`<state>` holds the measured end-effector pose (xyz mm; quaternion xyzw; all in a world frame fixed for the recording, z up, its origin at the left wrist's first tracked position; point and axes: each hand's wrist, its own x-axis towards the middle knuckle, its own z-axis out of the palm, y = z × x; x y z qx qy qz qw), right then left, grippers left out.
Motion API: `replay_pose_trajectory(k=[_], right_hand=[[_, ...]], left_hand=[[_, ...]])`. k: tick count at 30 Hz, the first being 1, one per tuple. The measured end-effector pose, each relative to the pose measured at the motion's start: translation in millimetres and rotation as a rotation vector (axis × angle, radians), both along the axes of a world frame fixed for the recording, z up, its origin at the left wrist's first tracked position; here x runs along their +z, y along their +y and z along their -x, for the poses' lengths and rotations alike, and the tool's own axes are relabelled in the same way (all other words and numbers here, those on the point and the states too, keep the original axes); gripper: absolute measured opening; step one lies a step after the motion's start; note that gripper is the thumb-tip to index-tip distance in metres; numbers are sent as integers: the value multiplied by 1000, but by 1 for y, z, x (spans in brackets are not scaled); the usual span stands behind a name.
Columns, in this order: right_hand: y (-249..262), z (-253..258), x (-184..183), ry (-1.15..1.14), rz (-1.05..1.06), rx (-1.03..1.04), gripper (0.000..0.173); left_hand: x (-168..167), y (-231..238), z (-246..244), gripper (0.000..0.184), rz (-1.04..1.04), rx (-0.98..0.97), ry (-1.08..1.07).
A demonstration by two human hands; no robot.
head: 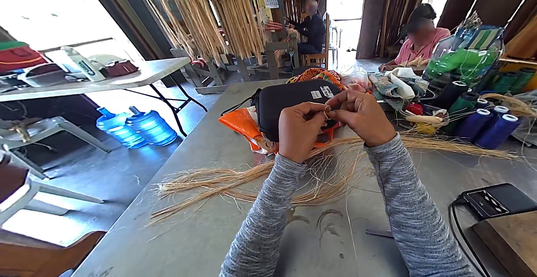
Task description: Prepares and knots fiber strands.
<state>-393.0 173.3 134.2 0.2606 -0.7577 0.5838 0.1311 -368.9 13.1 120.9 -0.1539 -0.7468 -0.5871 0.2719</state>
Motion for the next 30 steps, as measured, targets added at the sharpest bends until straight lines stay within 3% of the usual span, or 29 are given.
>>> replay_pose_trajectory(k=[5, 11, 23, 30], right_hand=[[-5, 3, -5, 149, 99, -33, 5], [-6, 3, -5, 210, 62, -144, 6], [-18, -3, -7, 236, -29, -153, 9], [-19, 8, -15, 175, -24, -114, 8]], left_hand=[[2, 0, -1, 7, -73, -53, -86], [0, -3, 1, 8, -176, -116, -65], [2, -14, 3, 26, -644, -617, -425], [2, -9, 6, 23, -657, -445, -389]])
